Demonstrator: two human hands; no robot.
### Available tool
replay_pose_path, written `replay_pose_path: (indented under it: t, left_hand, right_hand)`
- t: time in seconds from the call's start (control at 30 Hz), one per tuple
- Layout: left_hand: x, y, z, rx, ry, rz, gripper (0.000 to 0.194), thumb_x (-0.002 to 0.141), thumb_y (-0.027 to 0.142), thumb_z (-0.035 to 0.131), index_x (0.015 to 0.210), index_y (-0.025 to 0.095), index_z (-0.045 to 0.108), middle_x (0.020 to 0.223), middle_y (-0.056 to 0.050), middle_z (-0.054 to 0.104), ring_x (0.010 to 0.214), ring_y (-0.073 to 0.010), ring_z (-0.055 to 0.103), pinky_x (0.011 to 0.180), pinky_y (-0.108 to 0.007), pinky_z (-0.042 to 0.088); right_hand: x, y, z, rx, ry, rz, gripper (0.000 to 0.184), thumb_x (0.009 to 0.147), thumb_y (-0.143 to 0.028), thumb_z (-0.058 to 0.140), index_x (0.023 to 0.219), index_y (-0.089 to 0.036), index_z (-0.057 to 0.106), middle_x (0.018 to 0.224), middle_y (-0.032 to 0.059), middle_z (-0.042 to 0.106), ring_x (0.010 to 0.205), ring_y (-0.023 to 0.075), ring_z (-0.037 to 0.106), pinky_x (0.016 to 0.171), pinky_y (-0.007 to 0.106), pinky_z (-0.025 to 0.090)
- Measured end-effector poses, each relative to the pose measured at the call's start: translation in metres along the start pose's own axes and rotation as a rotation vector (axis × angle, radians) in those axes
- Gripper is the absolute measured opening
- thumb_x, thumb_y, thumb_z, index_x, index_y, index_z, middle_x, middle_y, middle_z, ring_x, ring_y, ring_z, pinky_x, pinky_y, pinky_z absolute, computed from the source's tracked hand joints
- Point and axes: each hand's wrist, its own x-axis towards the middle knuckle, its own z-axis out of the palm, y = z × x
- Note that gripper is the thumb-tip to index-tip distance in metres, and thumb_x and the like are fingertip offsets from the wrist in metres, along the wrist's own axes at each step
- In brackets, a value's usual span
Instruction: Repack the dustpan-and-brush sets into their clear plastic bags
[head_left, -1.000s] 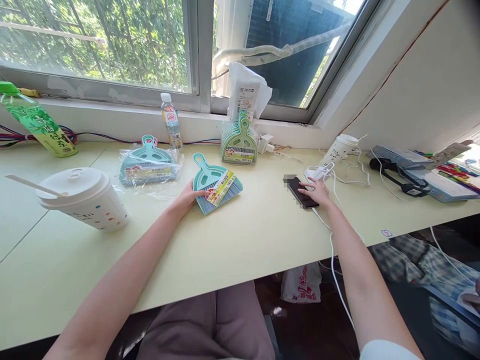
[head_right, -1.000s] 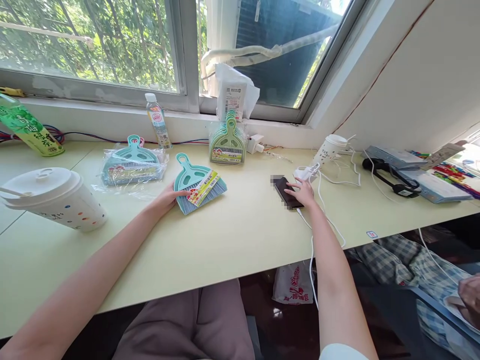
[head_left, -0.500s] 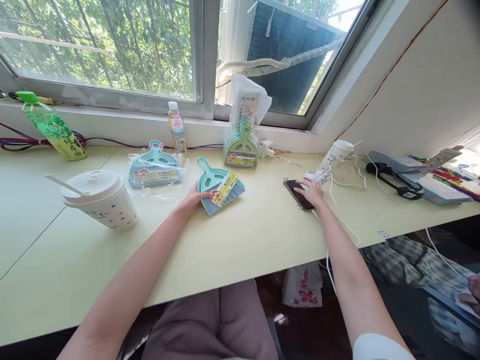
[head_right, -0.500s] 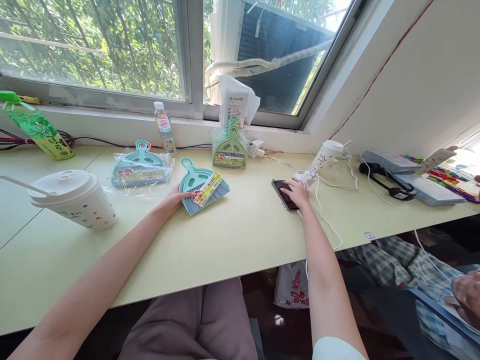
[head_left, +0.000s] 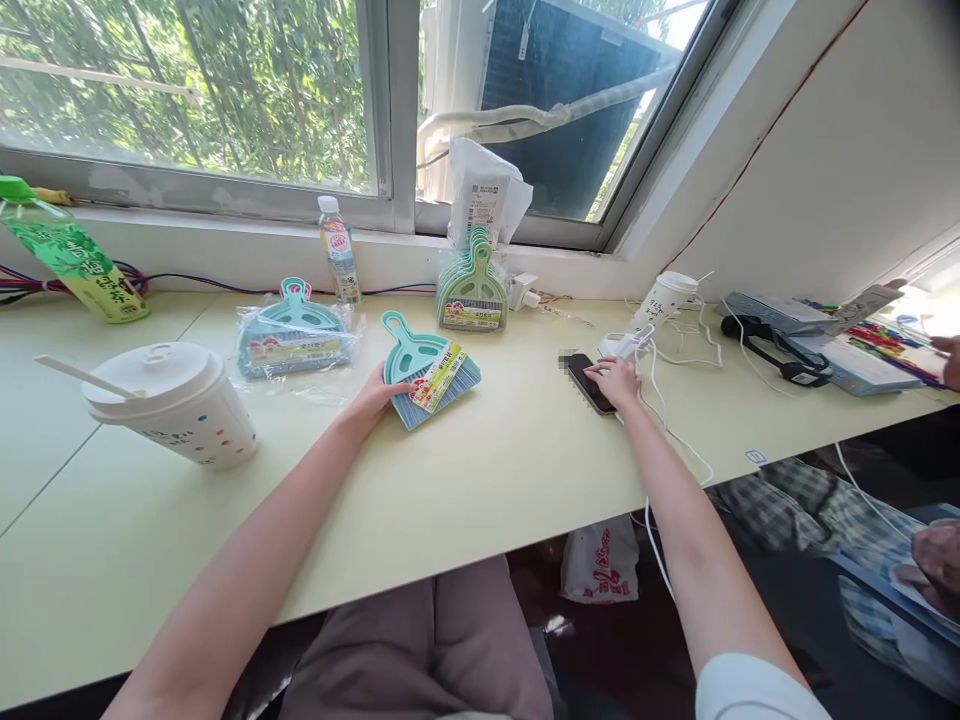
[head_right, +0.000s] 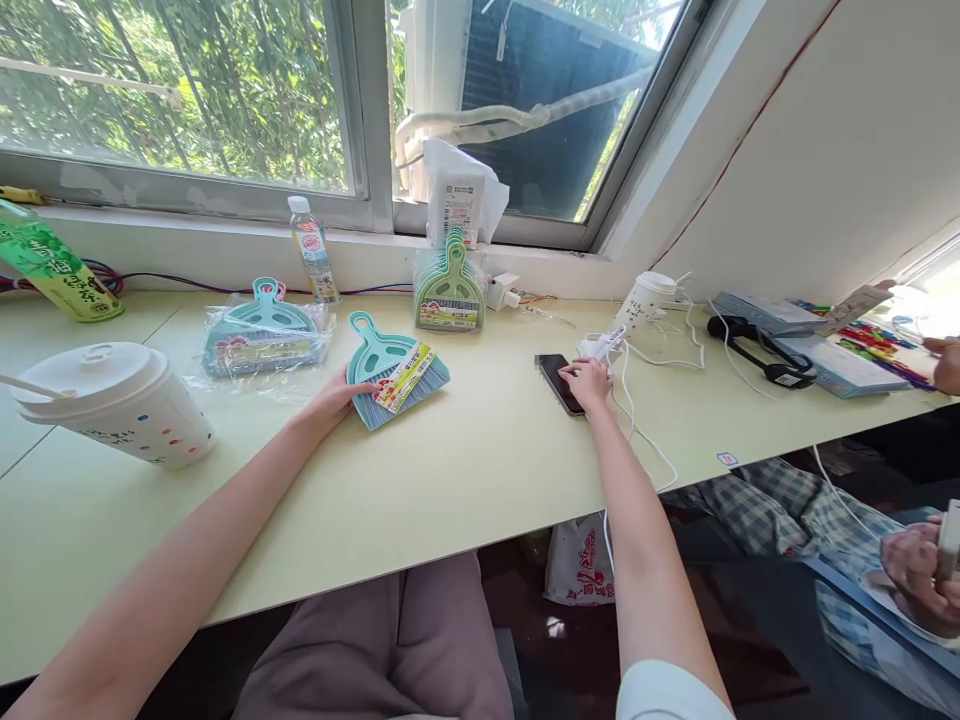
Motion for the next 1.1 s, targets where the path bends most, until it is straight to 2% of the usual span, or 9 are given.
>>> replay_pose_path:
  t: [0.13, 0.27, 0.33, 0.47, 0.8, 0.9, 0.97, 1.03, 1.1]
  left_hand:
    - [0.000, 0.001, 0.001, -0.001, 0.003, -0.008, 0.065, 0.050, 0.019, 0.083, 0.110, 0.017, 0.058, 0.108, -0.008, 0.066, 0.101, -0.0280, 0.064, 0.090, -0.043, 0.053]
    - [-0.002, 0.002, 0.003, -0.011, -0.002, -0.007, 0.068, 0.051, 0.017, 0.081, 0.114, 0.018, 0.057, 0.106, -0.007, 0.066, 0.099, -0.0268, 0.065, 0.090, -0.043, 0.054]
    - [-0.002, 0.002, 0.003, -0.017, -0.002, 0.004, 0.071, 0.050, 0.017, 0.081, 0.117, 0.019, 0.056, 0.106, -0.007, 0.066, 0.100, -0.0268, 0.065, 0.091, -0.043, 0.054]
    - [0.001, -0.001, 0.000, -0.006, 0.008, 0.001, 0.071, 0.050, 0.018, 0.082, 0.116, 0.018, 0.056, 0.108, -0.008, 0.066, 0.102, -0.0277, 0.064, 0.092, -0.045, 0.052]
    - [0.003, -0.003, -0.001, -0.041, 0.001, -0.001, 0.073, 0.048, 0.017, 0.084, 0.116, 0.018, 0.057, 0.110, -0.009, 0.066, 0.107, -0.0294, 0.062, 0.097, -0.048, 0.048]
    - [0.005, -0.005, -0.002, -0.061, -0.007, 0.009, 0.072, 0.048, 0.017, 0.084, 0.115, 0.017, 0.057, 0.110, -0.009, 0.066, 0.106, -0.0292, 0.063, 0.098, -0.049, 0.047]
    - [0.006, -0.007, -0.003, -0.084, 0.005, 0.018, 0.071, 0.048, 0.016, 0.084, 0.114, 0.017, 0.056, 0.109, -0.010, 0.066, 0.106, -0.0295, 0.063, 0.097, -0.050, 0.048]
    - [0.006, -0.008, -0.003, -0.105, 0.035, 0.036, 0.072, 0.047, 0.015, 0.084, 0.113, 0.016, 0.056, 0.109, -0.010, 0.066, 0.107, -0.0298, 0.062, 0.097, -0.049, 0.048]
    - [0.005, -0.008, -0.003, -0.122, 0.054, 0.076, 0.071, 0.047, 0.015, 0.084, 0.112, 0.016, 0.056, 0.109, -0.010, 0.066, 0.108, -0.0297, 0.062, 0.097, -0.048, 0.048]
  right_hand:
    - [-0.001, -0.002, -0.005, 0.034, -0.030, 0.123, 0.051, 0.079, -0.059, 0.053, 0.112, -0.022, 0.063, 0.118, 0.0123, 0.063, 0.112, 0.0315, 0.052, 0.095, 0.049, 0.036]
    - [0.002, 0.008, -0.009, 0.023, -0.065, -0.051, 0.051, 0.081, -0.056, 0.053, 0.118, -0.022, 0.062, 0.123, 0.0124, 0.061, 0.118, 0.0287, 0.050, 0.102, 0.044, 0.032]
    - [0.004, 0.014, -0.008, 0.001, -0.088, -0.118, 0.048, 0.081, -0.054, 0.055, 0.116, -0.024, 0.065, 0.131, 0.0114, 0.056, 0.123, 0.0282, 0.047, 0.106, 0.044, 0.028]
    - [0.005, 0.020, -0.001, -0.017, -0.097, -0.082, 0.046, 0.074, -0.056, 0.063, 0.109, -0.027, 0.070, 0.142, 0.0088, 0.046, 0.130, 0.0316, 0.038, 0.108, 0.048, 0.024]
    - [0.004, 0.010, -0.003, 0.085, -0.011, 0.062, 0.022, 0.068, -0.045, 0.068, 0.074, -0.024, 0.073, 0.119, 0.0068, 0.062, 0.116, 0.0293, 0.048, 0.101, 0.046, 0.034]
    - [0.000, -0.023, -0.003, 0.226, 0.045, 0.095, 0.025, 0.071, -0.045, 0.063, 0.078, -0.022, 0.070, 0.110, 0.0096, 0.065, 0.107, 0.0278, 0.054, 0.096, 0.044, 0.040]
    - [-0.013, -0.062, 0.005, 0.468, 0.054, 0.094, 0.032, 0.075, -0.047, 0.057, 0.092, -0.020, 0.066, 0.107, 0.0100, 0.066, 0.099, 0.0243, 0.059, 0.092, 0.040, 0.044]
    - [-0.038, -0.112, 0.020, 0.761, -0.018, 0.131, 0.043, 0.074, -0.049, 0.059, 0.107, -0.022, 0.059, 0.114, 0.0097, 0.063, 0.101, 0.0226, 0.059, 0.086, 0.036, 0.049]
    - [-0.072, -0.166, 0.037, 1.060, -0.214, 0.202, 0.051, 0.071, -0.052, 0.064, 0.114, -0.027, 0.053, 0.110, 0.0068, 0.063, 0.101, 0.0213, 0.060, 0.080, 0.032, 0.053]
